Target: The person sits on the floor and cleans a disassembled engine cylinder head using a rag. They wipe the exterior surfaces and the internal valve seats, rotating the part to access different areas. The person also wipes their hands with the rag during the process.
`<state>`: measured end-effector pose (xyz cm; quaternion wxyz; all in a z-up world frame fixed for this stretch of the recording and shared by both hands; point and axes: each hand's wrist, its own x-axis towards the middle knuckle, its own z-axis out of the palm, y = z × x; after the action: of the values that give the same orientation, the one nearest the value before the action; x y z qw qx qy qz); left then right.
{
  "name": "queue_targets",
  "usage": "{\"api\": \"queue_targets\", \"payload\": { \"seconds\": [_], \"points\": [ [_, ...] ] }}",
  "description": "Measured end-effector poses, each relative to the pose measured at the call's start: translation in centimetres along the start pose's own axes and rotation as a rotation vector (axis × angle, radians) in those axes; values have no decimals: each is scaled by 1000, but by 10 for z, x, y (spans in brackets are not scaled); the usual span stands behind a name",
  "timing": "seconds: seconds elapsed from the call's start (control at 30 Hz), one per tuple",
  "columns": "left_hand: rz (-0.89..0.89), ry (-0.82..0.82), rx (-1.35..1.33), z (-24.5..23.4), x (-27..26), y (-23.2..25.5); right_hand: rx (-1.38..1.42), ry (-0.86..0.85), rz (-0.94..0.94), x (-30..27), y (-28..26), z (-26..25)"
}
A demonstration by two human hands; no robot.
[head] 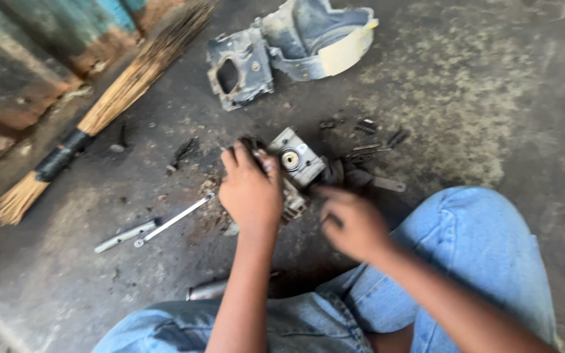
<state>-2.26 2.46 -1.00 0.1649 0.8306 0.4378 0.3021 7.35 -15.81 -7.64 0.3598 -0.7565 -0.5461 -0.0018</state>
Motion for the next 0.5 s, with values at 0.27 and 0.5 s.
{"api": "queue_targets", "payload": {
  "seconds": [0.27,0.5],
  "points": [
    [19,-6,-16,5,1,-4,-55,-243,771,33,22,-11],
    [78,-12,-18,7,3,-9,-193,-389,347,15,36,41]
  ]
}}
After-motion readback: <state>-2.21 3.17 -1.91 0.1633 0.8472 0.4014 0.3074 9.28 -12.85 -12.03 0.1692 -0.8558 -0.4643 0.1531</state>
